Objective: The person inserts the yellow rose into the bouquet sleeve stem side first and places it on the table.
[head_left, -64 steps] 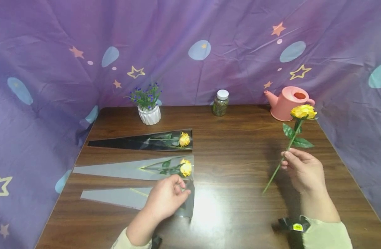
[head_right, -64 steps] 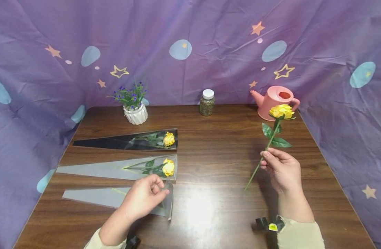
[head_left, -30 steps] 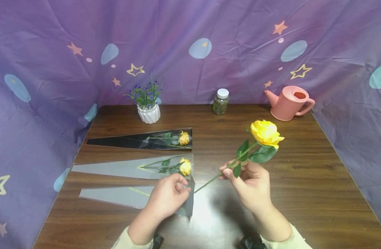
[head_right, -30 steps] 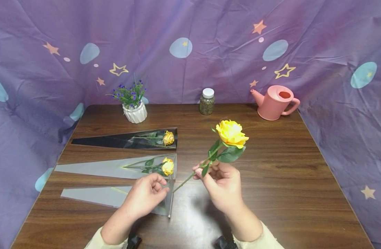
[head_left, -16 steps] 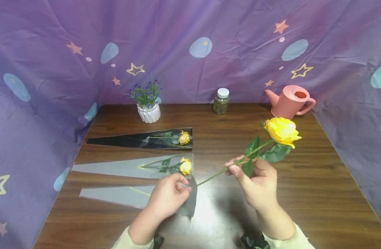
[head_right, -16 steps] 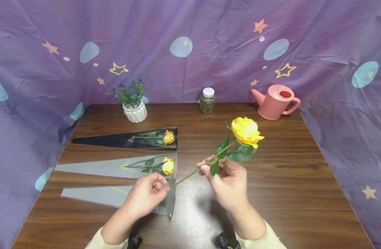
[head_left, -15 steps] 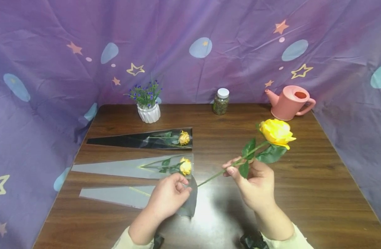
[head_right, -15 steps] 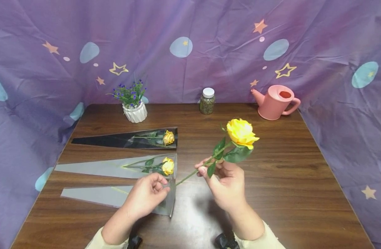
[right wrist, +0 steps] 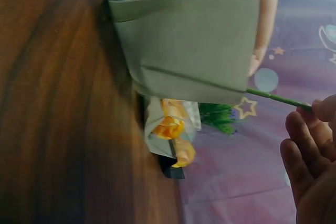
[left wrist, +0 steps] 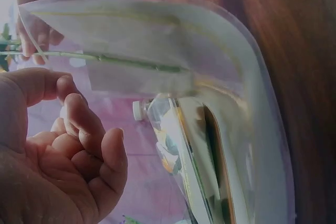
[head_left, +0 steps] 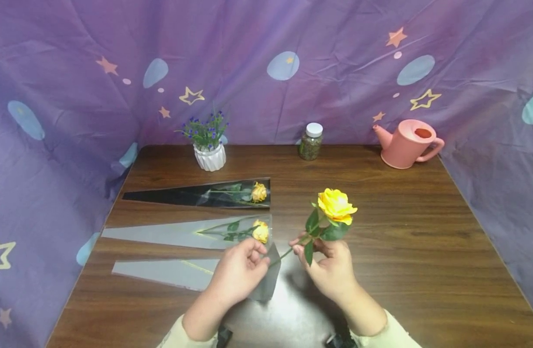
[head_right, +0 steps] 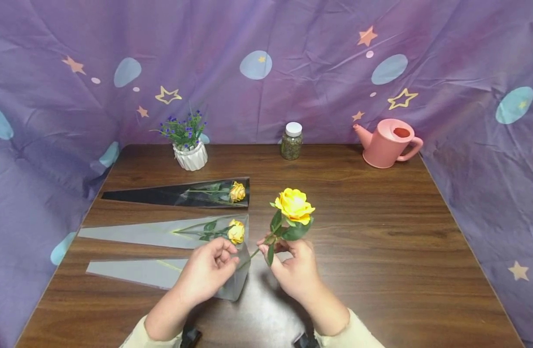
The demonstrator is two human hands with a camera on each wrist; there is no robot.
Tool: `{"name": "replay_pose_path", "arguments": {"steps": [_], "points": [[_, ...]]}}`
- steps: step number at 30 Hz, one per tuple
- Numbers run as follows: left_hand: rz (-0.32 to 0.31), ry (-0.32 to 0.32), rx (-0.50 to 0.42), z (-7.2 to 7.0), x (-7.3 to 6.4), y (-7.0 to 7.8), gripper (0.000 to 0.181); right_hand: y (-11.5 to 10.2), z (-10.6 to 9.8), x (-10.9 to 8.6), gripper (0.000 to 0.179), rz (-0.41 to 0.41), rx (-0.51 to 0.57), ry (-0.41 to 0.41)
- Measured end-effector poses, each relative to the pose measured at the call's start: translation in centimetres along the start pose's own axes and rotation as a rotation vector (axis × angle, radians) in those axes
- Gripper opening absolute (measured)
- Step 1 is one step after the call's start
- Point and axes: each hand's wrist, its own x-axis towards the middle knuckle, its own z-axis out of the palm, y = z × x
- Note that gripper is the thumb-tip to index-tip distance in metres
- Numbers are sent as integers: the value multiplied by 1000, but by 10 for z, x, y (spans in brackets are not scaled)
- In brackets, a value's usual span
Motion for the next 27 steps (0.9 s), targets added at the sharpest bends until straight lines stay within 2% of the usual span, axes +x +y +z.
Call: {"name": "replay_pose_path", "arguments": {"steps": [7,12,15,19,23,27], "points": [[11,20,-72,1,-1,2,11,6,9,-6,40,-95,-27,8],[20,48,-124,3,-3,4,12,7,14,-8,46,-112,-136,41],[7,63,-141,2,-4,7,13,6,15,-10,50,-99,-151,56],[-8,79,-148,2,-5,9,14,4,15,-11,53,-66,-62,40],[-8,89,-159,2,-5,9,15,0,14,-12,44,-27,77,21],[-18,93,-165,3,-5,9,15,-6,12,-11,33,2,128,42]]}}
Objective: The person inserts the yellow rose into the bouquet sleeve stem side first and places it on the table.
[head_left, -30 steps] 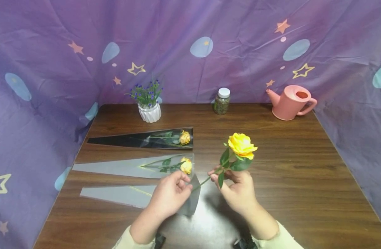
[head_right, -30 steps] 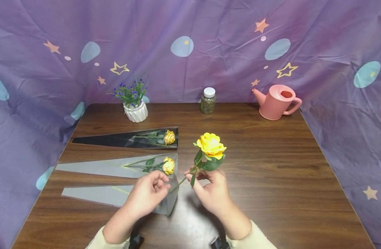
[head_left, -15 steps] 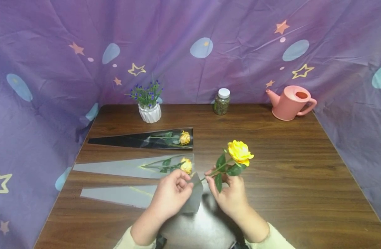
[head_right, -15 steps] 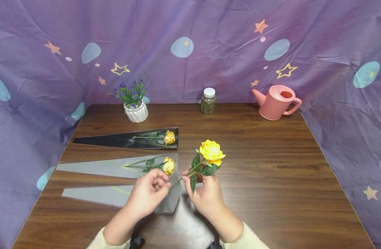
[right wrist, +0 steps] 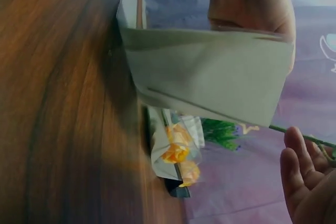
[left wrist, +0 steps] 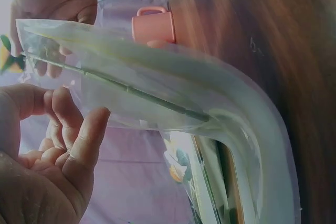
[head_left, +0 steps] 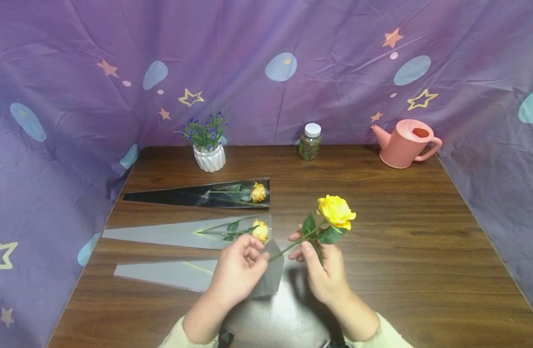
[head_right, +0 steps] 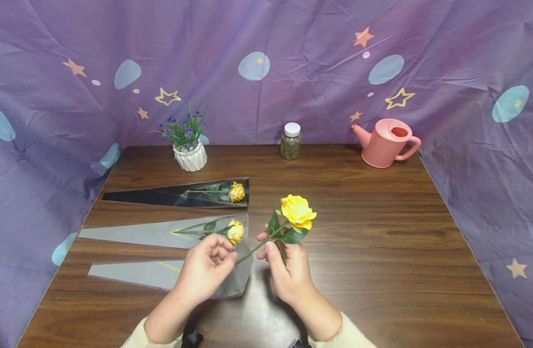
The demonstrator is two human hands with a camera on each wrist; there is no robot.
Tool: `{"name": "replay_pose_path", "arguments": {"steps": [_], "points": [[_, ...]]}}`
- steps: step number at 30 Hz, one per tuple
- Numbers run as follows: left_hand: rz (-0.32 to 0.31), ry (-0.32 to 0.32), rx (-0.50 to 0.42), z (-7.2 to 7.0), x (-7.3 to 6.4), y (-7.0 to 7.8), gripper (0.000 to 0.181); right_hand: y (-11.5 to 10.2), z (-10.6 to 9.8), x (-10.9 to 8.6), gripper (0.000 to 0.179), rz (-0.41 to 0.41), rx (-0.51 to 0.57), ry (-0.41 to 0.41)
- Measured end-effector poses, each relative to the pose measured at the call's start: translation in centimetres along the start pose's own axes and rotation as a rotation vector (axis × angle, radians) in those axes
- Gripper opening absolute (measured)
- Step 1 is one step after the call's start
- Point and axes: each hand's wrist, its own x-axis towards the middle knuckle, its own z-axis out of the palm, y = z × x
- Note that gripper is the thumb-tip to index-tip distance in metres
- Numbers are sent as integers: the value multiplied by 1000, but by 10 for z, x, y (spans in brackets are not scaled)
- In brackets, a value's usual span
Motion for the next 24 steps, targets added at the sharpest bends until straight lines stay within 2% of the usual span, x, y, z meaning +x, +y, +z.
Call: {"name": "replay_pose_path", "arguments": {"steps": [5,8,10,13,21,23,24], "points": [[-6,14,-12,1,0,2,15,-2,3,-1,20,47,21,73],[11,34,-39,2,-1,3,15,-5,6,-2,15,84,60,117],[21,44,-59,2,-2,3,15,-6,7,-2,12,91,81,139],[29,52,-83,2,-3,5,15,-8,9,-1,10,86,54,169],[55,52,-117,3,-4,9,16,-6,13,-5,17,68,-39,187],[69,54,-118,3,-3,9,15,-5,14,-7,25,44,-65,217],[78,56,-114,4,-3,10,15,-4,15,-7,35,24,-64,235]]}}
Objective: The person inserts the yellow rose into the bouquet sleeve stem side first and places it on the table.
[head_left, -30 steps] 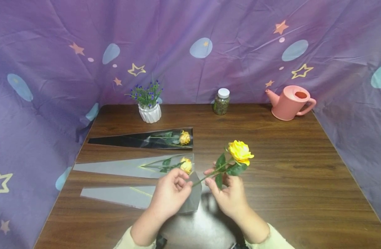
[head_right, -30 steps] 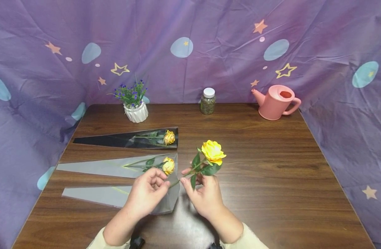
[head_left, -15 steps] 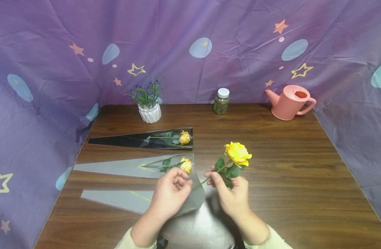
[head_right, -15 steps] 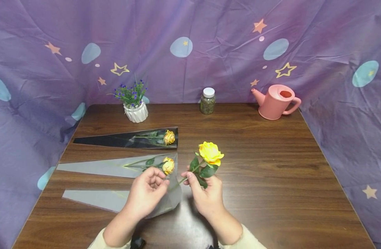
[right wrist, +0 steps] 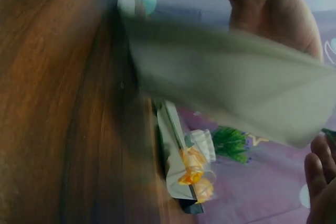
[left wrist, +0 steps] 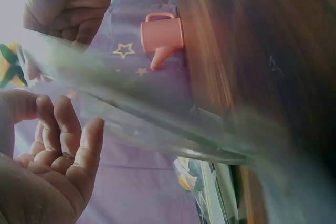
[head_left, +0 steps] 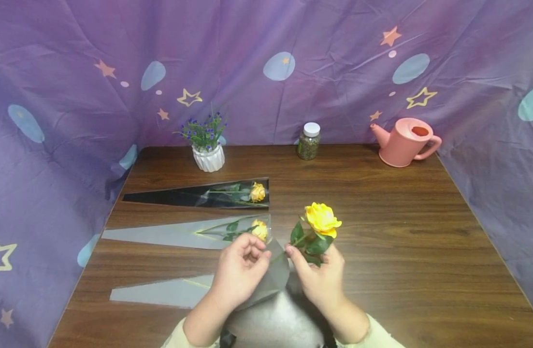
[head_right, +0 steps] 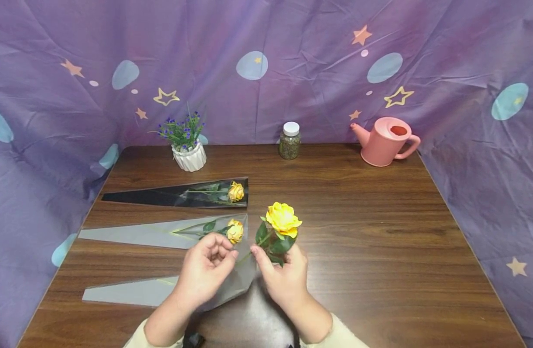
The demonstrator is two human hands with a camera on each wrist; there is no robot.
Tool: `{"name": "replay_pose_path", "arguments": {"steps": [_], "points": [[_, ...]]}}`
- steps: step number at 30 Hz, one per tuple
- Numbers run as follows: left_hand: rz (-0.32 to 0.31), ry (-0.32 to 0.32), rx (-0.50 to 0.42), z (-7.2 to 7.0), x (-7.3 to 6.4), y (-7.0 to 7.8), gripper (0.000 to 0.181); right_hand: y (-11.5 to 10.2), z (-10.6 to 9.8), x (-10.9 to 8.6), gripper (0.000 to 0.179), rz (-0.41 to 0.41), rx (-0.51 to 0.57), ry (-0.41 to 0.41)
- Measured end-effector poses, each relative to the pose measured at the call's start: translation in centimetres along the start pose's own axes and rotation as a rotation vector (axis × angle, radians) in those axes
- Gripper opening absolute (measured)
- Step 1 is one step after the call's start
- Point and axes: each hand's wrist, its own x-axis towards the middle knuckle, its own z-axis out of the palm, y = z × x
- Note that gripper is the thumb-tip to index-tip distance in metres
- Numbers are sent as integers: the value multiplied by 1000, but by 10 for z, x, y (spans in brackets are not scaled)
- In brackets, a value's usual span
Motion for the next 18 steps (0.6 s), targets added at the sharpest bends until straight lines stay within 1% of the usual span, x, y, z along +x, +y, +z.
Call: {"name": "replay_pose_path", "arguments": {"steps": [2,4,5,7,9,11,13,15,18], "points": [[16,4,3,0,0,0,15,2,3,0,62,-58,31,31],[29,5,10,0,1,-1,15,5,5,0,87,-132,102,46],[34,3,12,0,1,-1,15,6,6,1,95,-168,136,45],[38,-2,17,-1,2,-2,16,9,7,4,102,-256,175,33],[37,-4,16,-2,2,-3,16,11,6,7,103,-331,185,12],[32,-4,18,-3,3,-4,16,12,4,11,100,-400,139,-14],[28,-2,17,-5,3,-4,16,12,1,14,94,-462,92,-45],[27,-1,17,-6,4,-5,15,11,-1,17,84,-498,61,-75],[33,1,28,-6,5,-6,15,8,-3,19,68,-514,55,-88]]}}
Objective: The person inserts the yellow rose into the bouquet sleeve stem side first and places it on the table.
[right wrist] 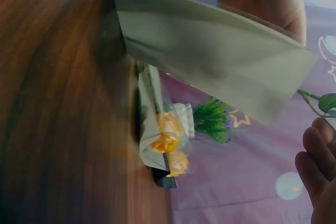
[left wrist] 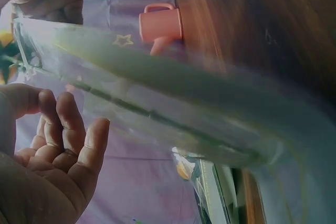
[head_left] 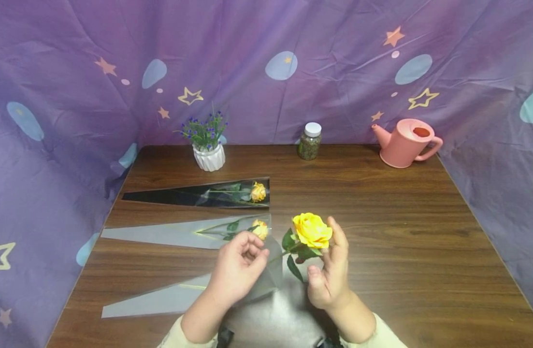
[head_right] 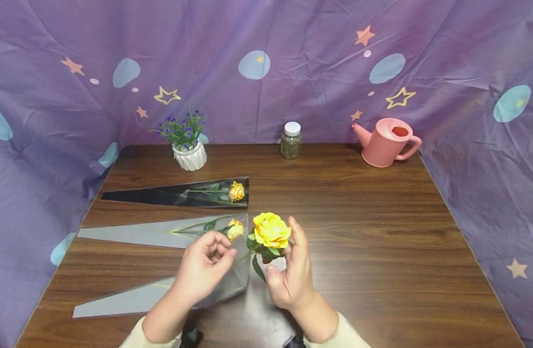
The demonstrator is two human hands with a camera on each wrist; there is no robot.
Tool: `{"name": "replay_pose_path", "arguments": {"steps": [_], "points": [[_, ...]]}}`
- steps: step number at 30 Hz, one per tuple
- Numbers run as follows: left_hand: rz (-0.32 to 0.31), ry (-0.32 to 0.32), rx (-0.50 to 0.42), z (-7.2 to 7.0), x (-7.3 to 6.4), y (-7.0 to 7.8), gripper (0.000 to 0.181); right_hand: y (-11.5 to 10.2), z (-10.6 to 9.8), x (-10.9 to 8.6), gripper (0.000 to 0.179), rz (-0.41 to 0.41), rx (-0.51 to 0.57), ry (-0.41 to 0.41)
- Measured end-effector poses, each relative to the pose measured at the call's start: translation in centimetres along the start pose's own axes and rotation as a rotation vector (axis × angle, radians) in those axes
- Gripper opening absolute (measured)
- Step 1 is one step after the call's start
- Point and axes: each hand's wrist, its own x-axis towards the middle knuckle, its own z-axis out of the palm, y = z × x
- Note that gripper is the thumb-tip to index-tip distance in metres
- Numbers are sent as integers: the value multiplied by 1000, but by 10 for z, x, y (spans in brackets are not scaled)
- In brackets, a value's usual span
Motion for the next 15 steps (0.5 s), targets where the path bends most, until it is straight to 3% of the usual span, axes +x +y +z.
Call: {"name": "replay_pose_path", "arguments": {"steps": [3,9,12,15], "points": [[15,5,15,0,0,0,16,-3,0,2,58,26,-9,27],[45,-10,-4,1,1,-1,17,-3,2,8,59,-5,2,93],[58,-16,-15,0,1,-2,17,-3,1,10,55,-35,-1,83],[66,-15,-10,0,1,-2,17,-3,-1,9,61,2,7,54]]}}
